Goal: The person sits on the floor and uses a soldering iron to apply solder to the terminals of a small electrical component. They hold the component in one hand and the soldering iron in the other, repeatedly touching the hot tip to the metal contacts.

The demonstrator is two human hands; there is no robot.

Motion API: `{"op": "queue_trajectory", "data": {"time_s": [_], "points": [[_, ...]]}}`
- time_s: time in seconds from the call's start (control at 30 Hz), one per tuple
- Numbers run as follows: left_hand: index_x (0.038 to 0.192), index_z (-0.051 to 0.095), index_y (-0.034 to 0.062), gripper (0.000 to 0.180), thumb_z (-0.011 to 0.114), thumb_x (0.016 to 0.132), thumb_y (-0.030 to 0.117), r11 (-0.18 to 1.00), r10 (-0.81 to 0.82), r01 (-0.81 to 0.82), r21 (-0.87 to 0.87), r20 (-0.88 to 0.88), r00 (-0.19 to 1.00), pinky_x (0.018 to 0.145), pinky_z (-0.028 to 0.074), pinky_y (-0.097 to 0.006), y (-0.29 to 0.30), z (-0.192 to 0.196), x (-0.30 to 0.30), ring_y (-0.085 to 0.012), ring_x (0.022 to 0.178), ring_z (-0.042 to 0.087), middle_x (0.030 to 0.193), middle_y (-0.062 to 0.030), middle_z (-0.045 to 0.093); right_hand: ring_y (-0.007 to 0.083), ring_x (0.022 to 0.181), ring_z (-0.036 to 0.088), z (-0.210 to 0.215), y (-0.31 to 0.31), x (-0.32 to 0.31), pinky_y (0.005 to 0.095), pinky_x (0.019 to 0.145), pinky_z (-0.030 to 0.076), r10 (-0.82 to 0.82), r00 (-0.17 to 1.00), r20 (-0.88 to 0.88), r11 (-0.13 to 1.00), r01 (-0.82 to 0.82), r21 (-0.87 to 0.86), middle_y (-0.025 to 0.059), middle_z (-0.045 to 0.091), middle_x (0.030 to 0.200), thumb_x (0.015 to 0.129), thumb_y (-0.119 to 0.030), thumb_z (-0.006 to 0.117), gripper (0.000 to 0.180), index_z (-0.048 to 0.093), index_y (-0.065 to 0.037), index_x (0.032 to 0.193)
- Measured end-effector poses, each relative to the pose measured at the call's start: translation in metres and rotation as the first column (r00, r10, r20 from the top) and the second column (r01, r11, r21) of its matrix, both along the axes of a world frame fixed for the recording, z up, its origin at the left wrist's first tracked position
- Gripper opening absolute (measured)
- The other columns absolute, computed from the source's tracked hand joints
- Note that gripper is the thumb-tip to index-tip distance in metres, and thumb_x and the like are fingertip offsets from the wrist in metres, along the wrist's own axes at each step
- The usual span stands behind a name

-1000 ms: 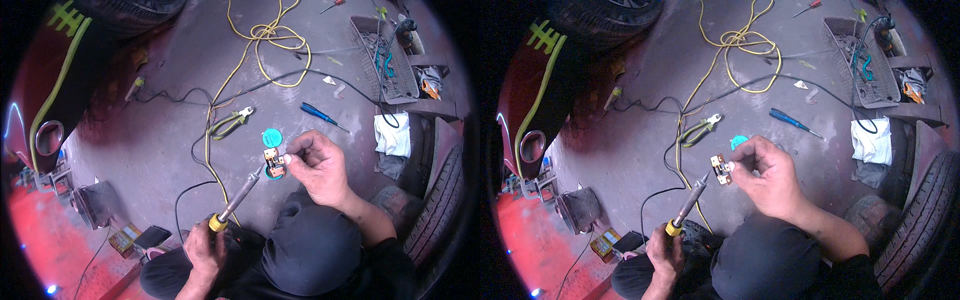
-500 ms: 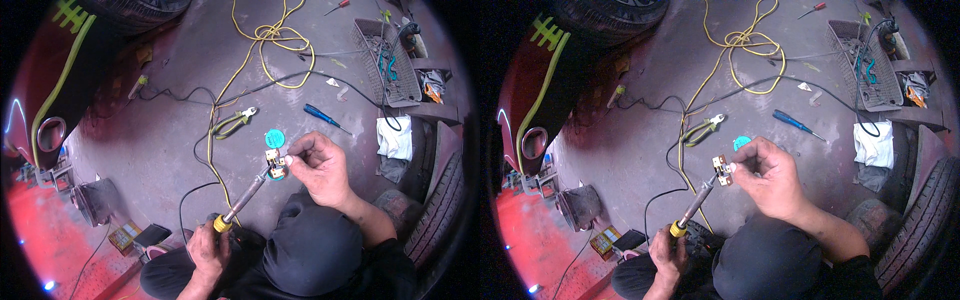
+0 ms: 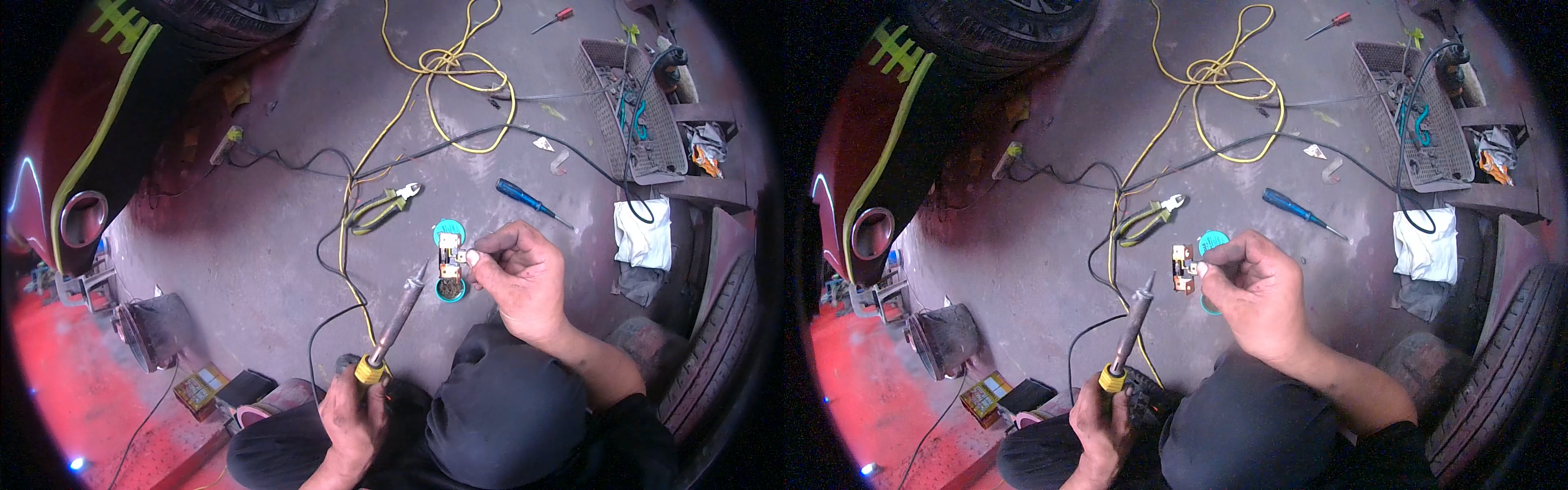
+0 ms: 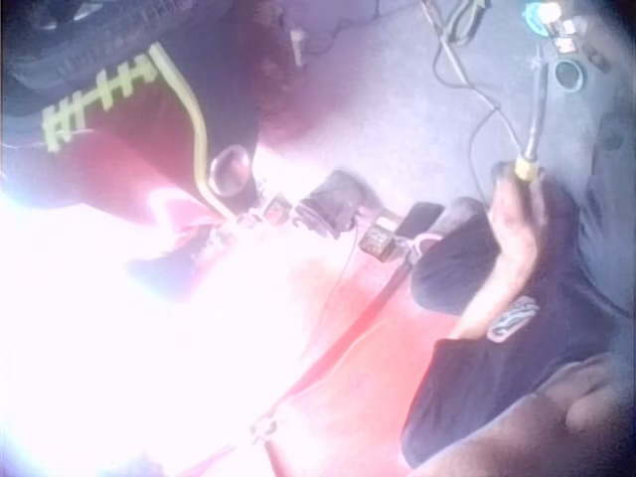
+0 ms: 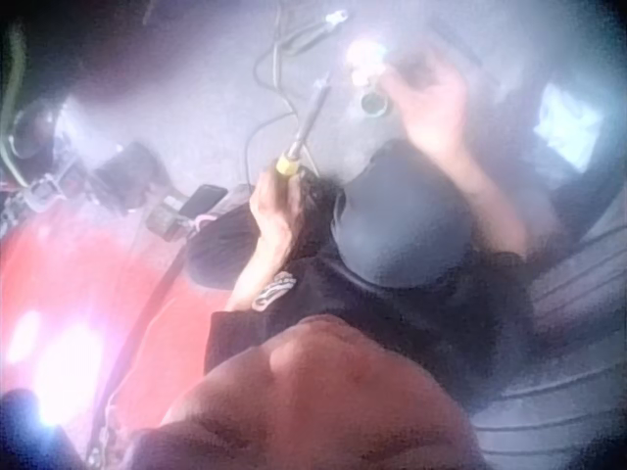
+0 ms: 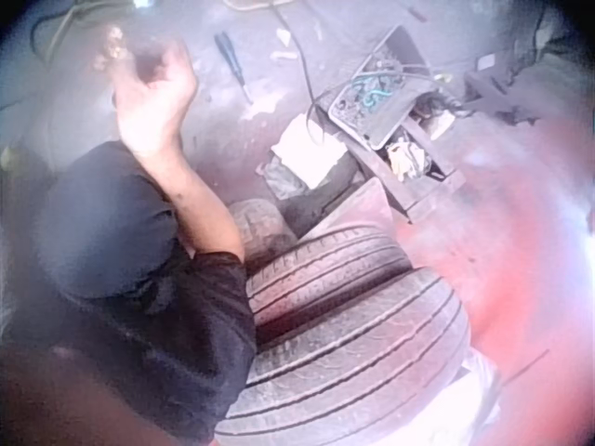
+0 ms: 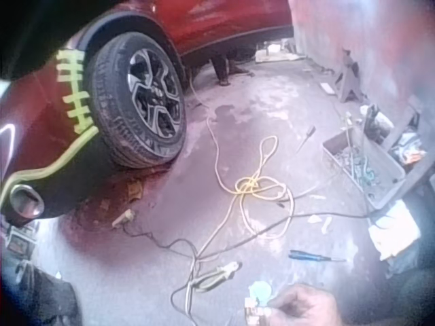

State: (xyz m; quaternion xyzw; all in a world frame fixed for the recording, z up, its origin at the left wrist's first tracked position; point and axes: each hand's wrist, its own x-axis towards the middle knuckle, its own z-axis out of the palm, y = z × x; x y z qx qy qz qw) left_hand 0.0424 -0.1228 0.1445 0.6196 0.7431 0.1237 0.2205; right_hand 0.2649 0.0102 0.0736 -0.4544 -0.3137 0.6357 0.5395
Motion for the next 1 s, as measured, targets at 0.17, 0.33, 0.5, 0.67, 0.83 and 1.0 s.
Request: {"op": "queue_trajectory", "data": {"time_s": [0.17, 0.33, 0.5, 0.67, 0.83, 1.0], "points": [[0.116, 0.062, -0.0058, 0.038, 0.077, 0.084, 0.007, 1.000, -0.018, 0.018, -0.003, -0.003, 1.000, 0.070, 0.055, -0.048, -0.002, -0.003, 0.003, -0.0431, 0.079, 0.069, 0.092, -0.0235, 0.068, 0.0075, 0.080, 0.064, 0.001, 0.000, 0.000, 0.0237, 0.069, 0.053, -0.013, 0.997, 0.078, 1.000, 0.013, 0.002, 0.0045, 0.065, 0.092, 0.093, 0.009, 0.067, 0.013, 0.060, 0.000, 0.100], [0.115, 0.063, -0.0047, 0.038, 0.078, 0.084, 0.009, 0.999, -0.033, 0.032, -0.037, -0.021, 0.999, 0.068, 0.056, -0.047, 0.002, -0.001, 0.009, -0.0427, 0.078, 0.069, 0.091, -0.0227, 0.068, 0.0066, 0.082, 0.063, 0.001, -0.001, 0.000, 0.0238, 0.069, 0.053, -0.013, 0.993, 0.116, 0.999, 0.008, 0.044, 0.0026, 0.064, 0.092, 0.092, 0.010, 0.066, 0.015, 0.060, -0.001, 0.100], [0.113, 0.064, -0.0036, 0.035, 0.078, 0.084, 0.010, 0.999, -0.033, 0.033, -0.039, -0.010, 0.999, 0.066, 0.055, -0.047, 0.005, -0.003, 0.010, -0.0435, 0.076, 0.068, 0.089, -0.0229, 0.067, 0.0066, 0.080, 0.063, -0.004, -0.001, -0.002, 0.0239, 0.068, 0.053, -0.035, 0.986, 0.162, 0.994, 0.017, 0.111, 0.0020, 0.063, 0.091, 0.091, 0.011, 0.066, 0.016, 0.060, -0.002, 0.099], [0.117, 0.059, -0.0045, 0.037, 0.076, 0.091, 0.015, 0.984, 0.151, -0.123, -0.126, 0.244, 0.958, 0.065, 0.056, -0.040, 0.002, -0.005, 0.004, -0.0320, 0.073, 0.068, 0.091, -0.0160, 0.068, 0.0072, 0.081, 0.064, -0.005, -0.001, -0.001, 0.0240, 0.069, 0.053, -0.021, 0.992, 0.123, 0.996, 0.010, 0.085, 0.0027, 0.064, 0.092, 0.092, 0.010, 0.066, 0.015, 0.060, -0.001, 0.100], [0.130, 0.049, -0.0042, 0.048, 0.075, 0.095, 0.015, 0.866, 0.492, -0.332, -0.373, 0.754, 0.435, 0.078, 0.054, -0.029, 0.010, 0.020, -0.011, -0.0154, 0.086, 0.064, 0.097, -0.0087, 0.066, 0.0107, 0.086, 0.067, -0.002, 0.000, -0.001, 0.0254, 0.073, 0.056, -0.015, 1.000, 0.025, 1.000, 0.015, -0.006, 0.0072, 0.069, 0.100, 0.095, 0.007, 0.066, 0.021, 0.062, 0.001, 0.114], [0.117, 0.066, -0.0028, 0.033, 0.079, 0.092, 0.015, 0.913, 0.345, -0.181, -0.366, 0.453, 0.822, 0.082, 0.052, -0.033, -0.003, -0.002, -0.009, -0.0152, 0.090, 0.064, 0.093, -0.0084, 0.070, 0.0132, 0.087, 0.070, -0.010, 0.001, -0.006, 0.0266, 0.078, 0.058, -0.041, 0.999, 0.034, 0.997, 0.044, -0.067, 0.0085, 0.072, 0.101, 0.096, 0.005, 0.068, 0.032, 0.063, 0.003, 0.128]]}}
